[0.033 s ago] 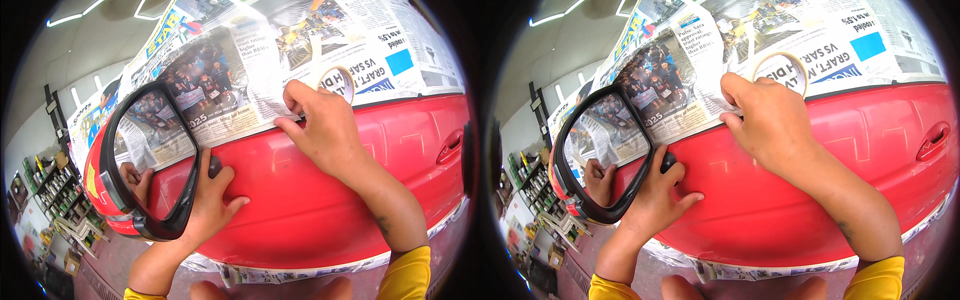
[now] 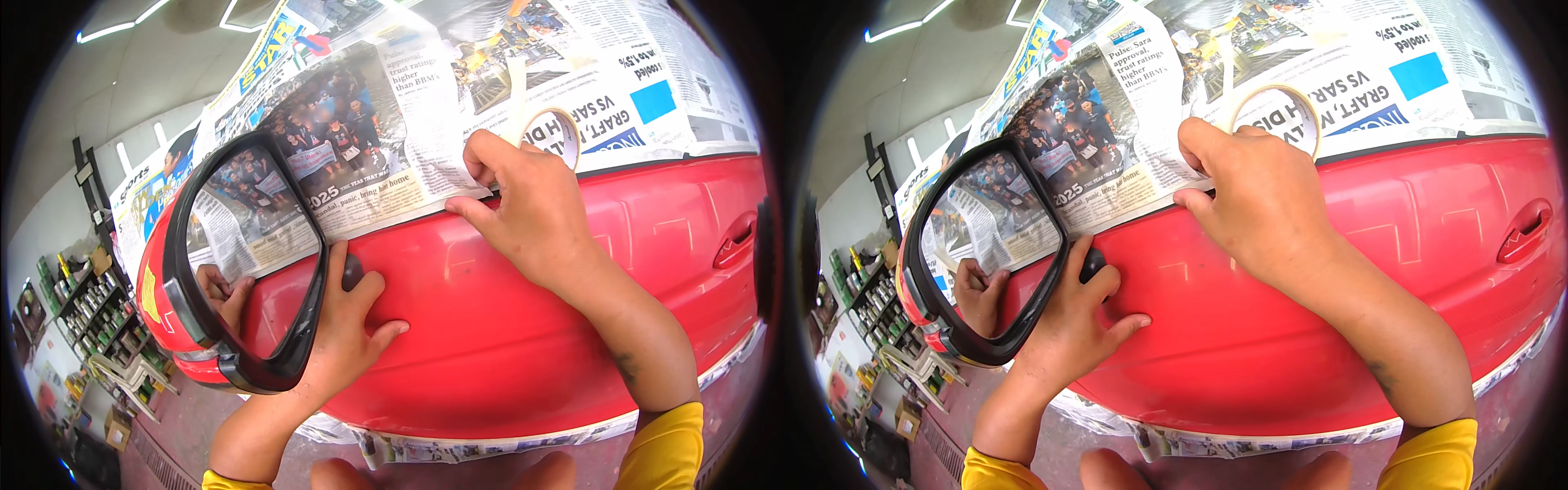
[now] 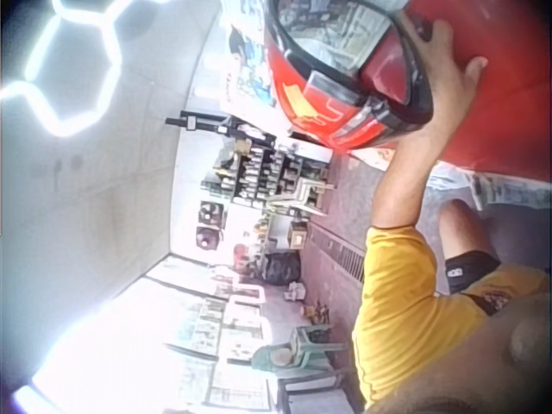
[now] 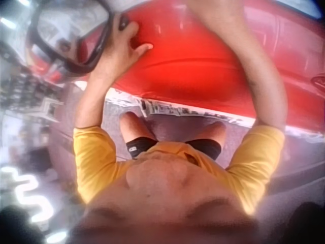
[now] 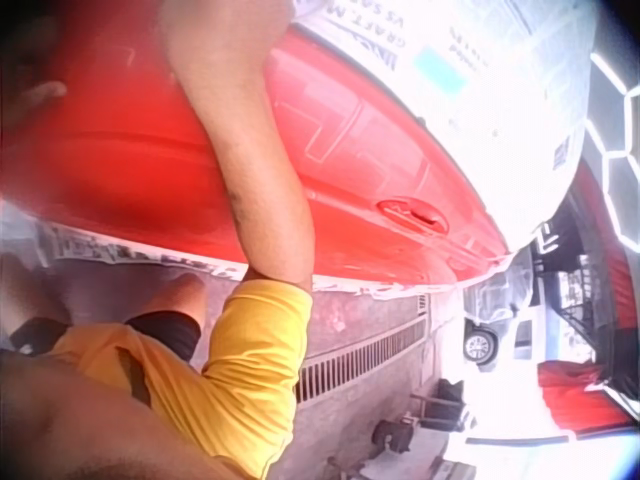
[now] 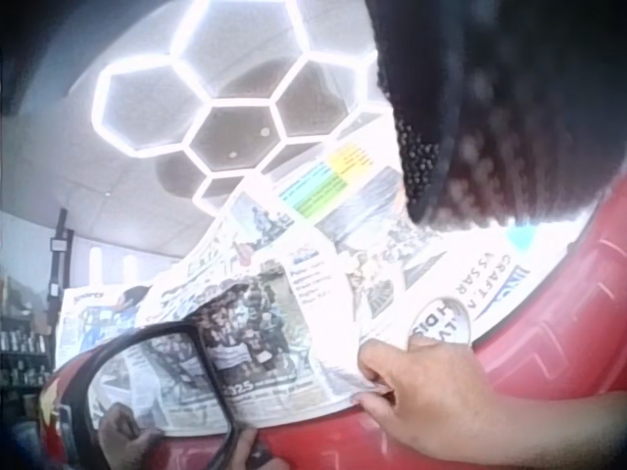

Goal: The person applies newspaper sheets to the hood and side of a red car using masking tape. They carefully smooth the paper over the vehicle's surface and secure it with tape, covering the paint and side mirror.

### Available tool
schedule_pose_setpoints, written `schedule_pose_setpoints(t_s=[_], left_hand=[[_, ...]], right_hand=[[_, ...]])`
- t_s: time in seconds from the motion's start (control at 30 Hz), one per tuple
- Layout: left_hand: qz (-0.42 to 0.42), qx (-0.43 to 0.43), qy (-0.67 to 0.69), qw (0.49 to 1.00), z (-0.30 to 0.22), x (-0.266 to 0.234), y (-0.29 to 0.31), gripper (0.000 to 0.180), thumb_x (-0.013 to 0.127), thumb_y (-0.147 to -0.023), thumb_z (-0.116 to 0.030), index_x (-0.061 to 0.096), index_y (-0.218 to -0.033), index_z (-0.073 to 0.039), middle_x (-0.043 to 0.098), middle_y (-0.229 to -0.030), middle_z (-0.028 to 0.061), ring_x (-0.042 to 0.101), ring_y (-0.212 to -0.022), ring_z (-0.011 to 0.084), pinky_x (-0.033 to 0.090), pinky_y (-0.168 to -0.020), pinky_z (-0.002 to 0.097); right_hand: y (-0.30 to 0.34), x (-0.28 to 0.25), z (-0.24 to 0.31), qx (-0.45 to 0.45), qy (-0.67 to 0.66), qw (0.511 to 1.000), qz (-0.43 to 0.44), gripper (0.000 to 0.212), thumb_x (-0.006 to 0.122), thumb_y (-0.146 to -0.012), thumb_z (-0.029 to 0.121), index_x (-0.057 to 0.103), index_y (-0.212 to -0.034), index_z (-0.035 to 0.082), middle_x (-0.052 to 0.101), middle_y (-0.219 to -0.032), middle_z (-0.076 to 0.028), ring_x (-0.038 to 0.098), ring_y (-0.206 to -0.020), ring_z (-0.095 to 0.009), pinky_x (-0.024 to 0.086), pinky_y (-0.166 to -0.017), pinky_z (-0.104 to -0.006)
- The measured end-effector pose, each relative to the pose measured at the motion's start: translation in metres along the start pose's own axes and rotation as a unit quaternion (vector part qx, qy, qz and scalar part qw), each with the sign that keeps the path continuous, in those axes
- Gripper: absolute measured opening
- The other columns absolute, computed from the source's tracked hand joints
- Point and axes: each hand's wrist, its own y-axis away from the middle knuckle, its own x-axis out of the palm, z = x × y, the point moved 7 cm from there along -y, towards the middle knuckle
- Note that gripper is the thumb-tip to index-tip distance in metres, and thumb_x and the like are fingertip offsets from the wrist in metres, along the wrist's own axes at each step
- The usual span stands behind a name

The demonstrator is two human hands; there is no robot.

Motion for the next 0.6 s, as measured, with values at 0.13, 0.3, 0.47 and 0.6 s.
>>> schedule_pose_setpoints(t_s=[0.13,0.3,0.47,0.6], left_hand=[[-0.003,0.008,0.017,1.000,0.0009,0.0010,0.0001,0.051,0.099,-0.078,-0.033,0.066,-0.105,-0.005,0.047,-0.159,0.0358,0.064,-0.131,0.0541,0.060,-0.101,0.0520],[0.008,0.009,0.041,0.999,0.0040,0.0011,-0.0012,0.048,0.098,-0.079,-0.029,0.066,-0.106,-0.005,0.048,-0.159,0.0345,0.065,-0.129,0.0521,0.059,-0.101,0.0506],[0.010,0.041,-0.005,0.999,0.0013,-0.0010,0.0007,0.044,0.096,-0.081,-0.025,0.067,-0.109,-0.008,0.046,-0.160,0.0332,0.061,-0.134,0.0520,0.058,-0.104,0.0512],[0.017,0.075,0.025,0.997,0.0010,-0.0081,0.0058,0.040,0.093,-0.085,-0.021,0.070,-0.116,-0.010,0.050,-0.159,0.0275,0.062,-0.133,0.0479,0.058,-0.102,0.0491]], right_hand=[[-0.0001,-0.0019,0.0001,0.012,0.001,1.000,0.017,0.036,0.091,-0.084,0.017,0.060,-0.101,0.009,0.071,-0.079,-0.013,0.073,-0.083,-0.038,0.054,-0.069,-0.0510],[-0.0009,-0.0042,0.0021,0.036,-0.018,0.999,0.024,0.036,0.091,-0.085,0.016,0.060,-0.101,0.009,0.073,-0.082,-0.013,0.074,-0.082,-0.037,0.055,-0.069,-0.0496],[-0.0021,-0.0024,0.0038,0.057,-0.012,0.997,0.047,0.036,0.091,-0.084,0.015,0.060,-0.100,0.009,0.074,-0.084,-0.013,0.075,-0.083,-0.037,0.056,-0.070,-0.0486],[-0.0012,-0.0030,0.0048,0.061,-0.010,0.997,0.037,0.035,0.091,-0.085,0.014,0.059,-0.100,0.007,0.074,-0.084,-0.013,0.075,-0.083,-0.037,0.056,-0.070,-0.0484]])
